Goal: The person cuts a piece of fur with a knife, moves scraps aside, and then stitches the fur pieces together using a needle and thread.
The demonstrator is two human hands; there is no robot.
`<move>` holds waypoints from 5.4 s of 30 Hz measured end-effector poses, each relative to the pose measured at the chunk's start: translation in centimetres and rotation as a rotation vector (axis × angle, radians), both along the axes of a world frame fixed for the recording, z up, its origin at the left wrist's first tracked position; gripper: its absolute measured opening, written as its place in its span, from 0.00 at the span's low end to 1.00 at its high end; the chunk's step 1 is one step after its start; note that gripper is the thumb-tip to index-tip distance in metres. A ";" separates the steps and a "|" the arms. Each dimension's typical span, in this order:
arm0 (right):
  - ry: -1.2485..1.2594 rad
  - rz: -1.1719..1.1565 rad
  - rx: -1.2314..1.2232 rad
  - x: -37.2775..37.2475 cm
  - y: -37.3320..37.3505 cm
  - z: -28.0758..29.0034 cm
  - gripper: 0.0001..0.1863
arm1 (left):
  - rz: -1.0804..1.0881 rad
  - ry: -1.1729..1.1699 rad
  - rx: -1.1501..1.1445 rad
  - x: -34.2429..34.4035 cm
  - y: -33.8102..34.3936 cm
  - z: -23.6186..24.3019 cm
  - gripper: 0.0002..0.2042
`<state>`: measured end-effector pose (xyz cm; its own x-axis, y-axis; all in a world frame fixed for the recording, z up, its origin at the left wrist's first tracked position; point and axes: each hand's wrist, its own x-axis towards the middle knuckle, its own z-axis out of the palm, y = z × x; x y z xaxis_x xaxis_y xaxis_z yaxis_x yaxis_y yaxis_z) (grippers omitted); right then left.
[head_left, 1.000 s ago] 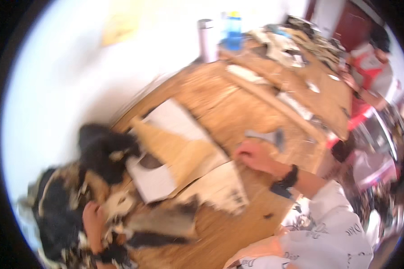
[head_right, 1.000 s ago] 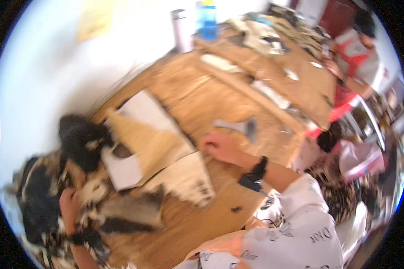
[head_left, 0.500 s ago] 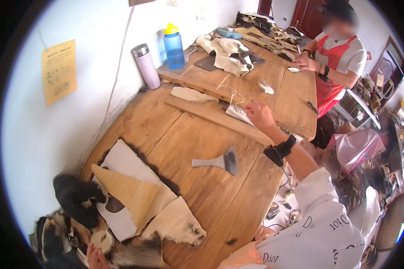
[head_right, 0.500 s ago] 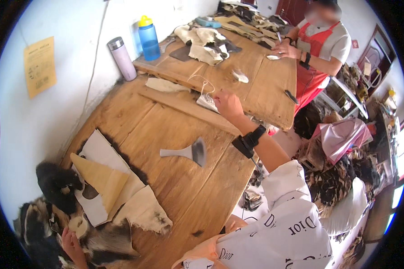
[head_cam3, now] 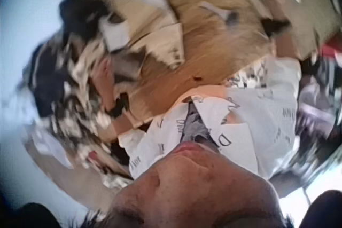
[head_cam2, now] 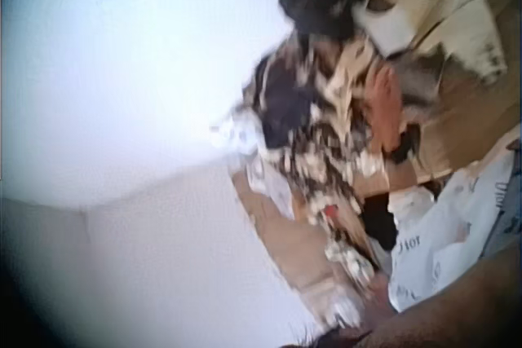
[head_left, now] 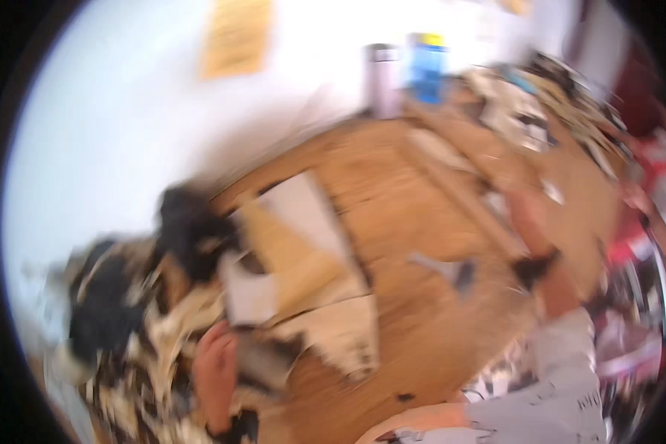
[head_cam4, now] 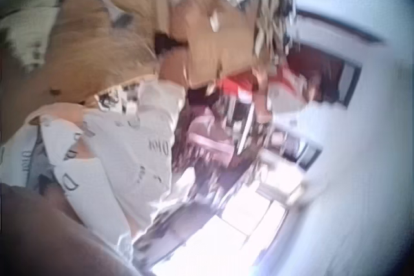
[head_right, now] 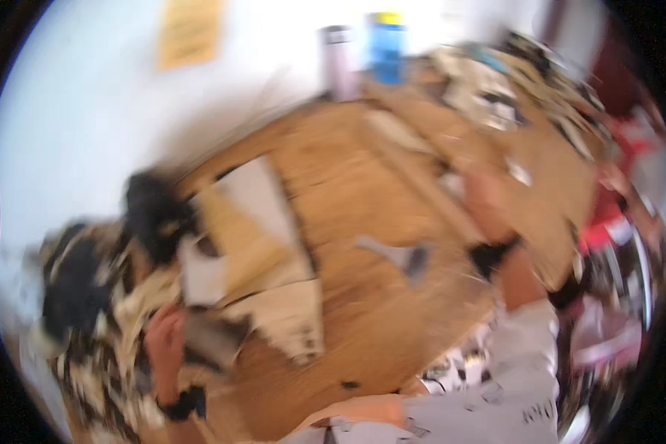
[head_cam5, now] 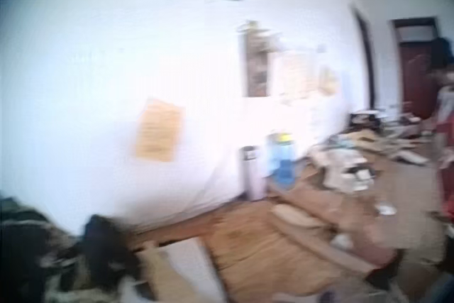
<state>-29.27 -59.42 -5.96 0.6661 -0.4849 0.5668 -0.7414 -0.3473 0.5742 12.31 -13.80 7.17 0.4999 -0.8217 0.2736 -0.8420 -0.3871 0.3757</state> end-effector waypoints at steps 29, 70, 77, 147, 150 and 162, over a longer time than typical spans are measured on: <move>0.076 0.163 0.527 11.2 16.3 11.4 0.09 | 0.500 0.405 0.220 -0.2 29.2 -3.7 0.08; -0.170 0.384 0.786 15.0 20.6 8.3 0.03 | 0.609 0.067 -0.282 20.6 29.0 -3.8 0.11; -0.187 0.413 0.787 15.2 20.5 9.3 0.05 | 0.415 0.642 -0.623 16.7 27.4 -2.6 0.06; -0.145 0.512 0.783 18.7 27.0 12.3 0.02 | 0.413 -0.728 0.448 22.0 16.8 -0.1 0.37; -0.187 0.513 0.802 16.5 27.5 12.3 0.03 | 0.411 -0.434 0.610 24.0 15.8 0.9 0.45; 0.009 0.472 0.769 14.9 26.3 11.2 0.06 | 0.579 0.099 0.240 36.3 14.0 0.9 0.30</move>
